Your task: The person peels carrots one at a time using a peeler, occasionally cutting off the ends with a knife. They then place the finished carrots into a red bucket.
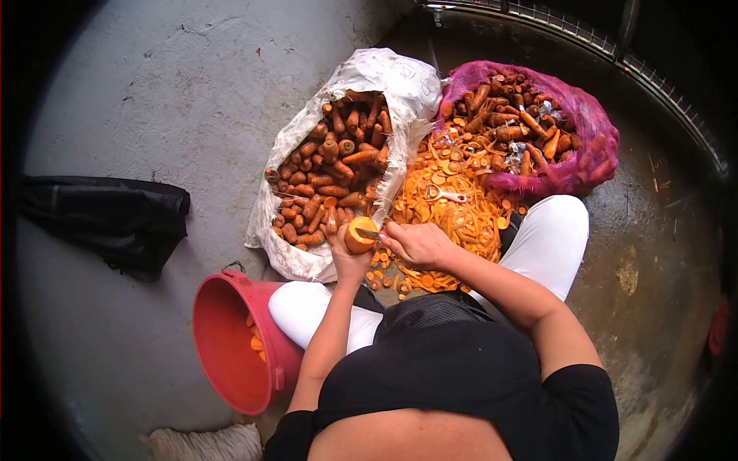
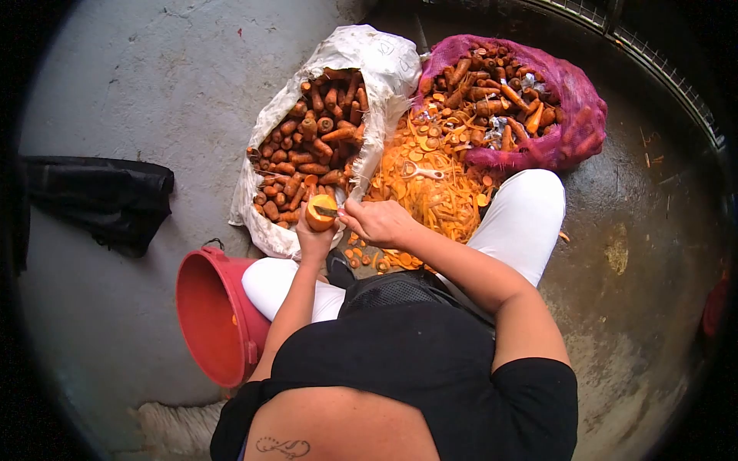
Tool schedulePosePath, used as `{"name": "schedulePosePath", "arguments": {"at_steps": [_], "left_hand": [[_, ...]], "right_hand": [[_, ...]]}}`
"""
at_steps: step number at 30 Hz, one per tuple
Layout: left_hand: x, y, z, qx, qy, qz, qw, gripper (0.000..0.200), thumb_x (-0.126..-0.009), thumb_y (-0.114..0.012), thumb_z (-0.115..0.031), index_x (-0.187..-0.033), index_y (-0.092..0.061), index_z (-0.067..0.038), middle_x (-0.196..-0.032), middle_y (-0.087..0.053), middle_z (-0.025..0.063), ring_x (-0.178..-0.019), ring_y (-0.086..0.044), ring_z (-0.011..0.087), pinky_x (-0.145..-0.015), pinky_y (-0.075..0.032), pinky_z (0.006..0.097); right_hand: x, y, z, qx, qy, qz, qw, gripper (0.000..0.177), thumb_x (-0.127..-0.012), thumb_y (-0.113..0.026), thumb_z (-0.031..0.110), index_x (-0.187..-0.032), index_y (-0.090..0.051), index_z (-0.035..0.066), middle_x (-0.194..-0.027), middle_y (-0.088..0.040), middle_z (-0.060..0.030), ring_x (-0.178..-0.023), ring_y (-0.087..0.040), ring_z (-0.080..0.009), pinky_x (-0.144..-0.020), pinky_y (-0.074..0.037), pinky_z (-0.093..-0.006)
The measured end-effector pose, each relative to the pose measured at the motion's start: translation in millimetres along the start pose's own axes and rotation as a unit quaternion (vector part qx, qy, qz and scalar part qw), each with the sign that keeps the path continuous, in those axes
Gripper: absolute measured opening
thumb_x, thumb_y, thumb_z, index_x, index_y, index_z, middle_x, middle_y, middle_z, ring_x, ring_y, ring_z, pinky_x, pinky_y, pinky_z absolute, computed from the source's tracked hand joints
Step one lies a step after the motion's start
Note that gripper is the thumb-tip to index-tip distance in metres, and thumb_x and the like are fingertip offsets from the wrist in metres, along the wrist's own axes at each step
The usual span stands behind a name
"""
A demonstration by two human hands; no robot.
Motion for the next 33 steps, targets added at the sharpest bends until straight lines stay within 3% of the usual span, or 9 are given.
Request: {"name": "schedulePosePath", "arguments": {"at_steps": [8, 11, 13, 15, 21, 23, 28, 31, 33], "left_hand": [[7.7, -3.2, 5.7, 0.090, 0.091, 0.024, 0.991, 0.044, -0.066, -0.072, -0.001, -0.107, -0.056, -0.002, -0.093, -0.064, 0.0031, -0.084, -0.060, 0.0114, -0.076, -0.049, 0.0263], [15.5, -12.0, 13.1, 0.134, 0.135, 0.072, 0.979, 0.041, -0.066, -0.072, 0.000, -0.103, -0.057, -0.004, -0.092, -0.062, 0.0003, -0.084, -0.059, 0.0097, -0.075, -0.049, 0.0259], [23.9, -17.9, 16.5, 0.161, 0.140, 0.133, 0.968, 0.042, -0.066, -0.073, 0.000, -0.105, -0.056, -0.004, -0.093, -0.062, -0.0001, -0.084, -0.059, 0.0094, -0.075, -0.049, 0.0250], [23.6, -16.5, 23.9, 0.174, 0.157, 0.148, 0.961, 0.044, -0.067, -0.075, -0.002, -0.106, -0.055, -0.003, -0.095, -0.061, 0.0004, -0.086, -0.058, 0.0091, -0.077, -0.048, 0.0247], [13.3, -21.7, 27.1, 0.134, 0.111, 0.141, 0.975, 0.046, -0.069, -0.077, -0.004, -0.110, -0.055, -0.002, -0.097, -0.062, 0.0013, -0.086, -0.060, 0.0107, -0.079, -0.049, 0.0257], [8.8, -21.2, 22.9, 0.128, 0.090, 0.126, 0.980, 0.049, -0.069, -0.077, -0.003, -0.113, -0.053, -0.002, -0.099, -0.063, 0.0024, -0.088, -0.060, 0.0111, -0.079, -0.049, 0.0265], [3.2, -16.9, 11.3, 0.103, 0.054, 0.095, 0.989, 0.048, -0.066, -0.081, 0.001, -0.106, -0.055, -0.007, -0.098, -0.061, -0.0005, -0.089, -0.057, 0.0090, -0.080, -0.049, 0.0266], [4.1, -19.6, 15.7, 0.116, 0.052, 0.099, 0.987, 0.058, -0.068, -0.079, -0.002, -0.118, -0.050, -0.004, -0.099, -0.065, 0.0054, -0.090, -0.061, 0.0117, -0.079, -0.050, 0.0276], [4.6, -19.4, 15.1, 0.102, 0.057, 0.097, 0.988, 0.055, -0.068, -0.080, -0.003, -0.115, -0.051, -0.004, -0.099, -0.065, 0.0048, -0.090, -0.061, 0.0111, -0.078, -0.050, 0.0276]], "right_hand": [[-14.5, -12.9, -14.6, 0.021, 0.028, 0.026, 0.999, 0.038, -0.098, -0.035, 0.046, -0.102, -0.048, 0.011, -0.080, -0.064, -0.0183, -0.074, -0.063, -0.0379, -0.062, -0.048, -0.0485], [-24.6, -26.0, -65.3, 0.037, -0.101, 0.073, 0.992, 0.043, -0.098, -0.031, 0.048, -0.110, -0.048, 0.010, -0.086, -0.065, -0.0209, -0.079, -0.063, -0.0395, -0.068, -0.048, -0.0504], [-16.0, -25.4, -145.1, 0.030, -0.173, 0.032, 0.984, 0.042, -0.099, -0.031, 0.046, -0.104, -0.048, 0.008, -0.088, -0.064, -0.0245, -0.082, -0.062, -0.0417, -0.070, -0.047, -0.0513], [-12.9, -6.5, -157.2, 0.030, -0.204, -0.028, 0.978, 0.042, -0.099, -0.031, 0.046, -0.105, -0.046, 0.008, -0.085, -0.062, -0.0273, -0.083, -0.061, -0.0427, -0.074, -0.045, -0.0532], [-1.9, 10.3, -74.1, -0.046, -0.123, -0.024, 0.991, 0.038, -0.099, -0.033, 0.045, -0.103, -0.045, 0.009, -0.080, -0.062, -0.0234, -0.075, -0.059, -0.0440, -0.067, -0.046, -0.0527], [6.2, 6.4, -31.1, -0.005, -0.056, 0.015, 0.998, 0.039, -0.098, -0.034, 0.047, -0.102, -0.046, 0.010, -0.084, -0.065, -0.0173, -0.074, -0.062, -0.0399, -0.065, -0.049, -0.0498], [12.0, 8.2, 17.4, 0.036, 0.097, -0.035, 0.994, 0.033, -0.097, -0.041, 0.042, -0.092, -0.049, 0.010, -0.072, -0.060, -0.0133, -0.062, -0.061, -0.0349, -0.053, -0.048, -0.0446], [9.9, 8.0, 21.0, 0.052, 0.096, -0.017, 0.994, 0.034, -0.097, -0.041, 0.042, -0.094, -0.050, 0.010, -0.070, -0.060, -0.0139, -0.060, -0.060, -0.0358, -0.052, -0.048, -0.0455], [8.7, 8.5, 22.4, 0.055, 0.095, -0.019, 0.994, 0.034, -0.097, -0.041, 0.042, -0.093, -0.050, 0.010, -0.069, -0.060, -0.0140, -0.059, -0.060, -0.0359, -0.051, -0.048, -0.0457]]}}
Point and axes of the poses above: each hand's wrist, its own x-axis away from the middle knuckle, its own y-axis out of the back of the hand, z = x × y, the point moved 10 cm from there along -x, towards the middle knuckle
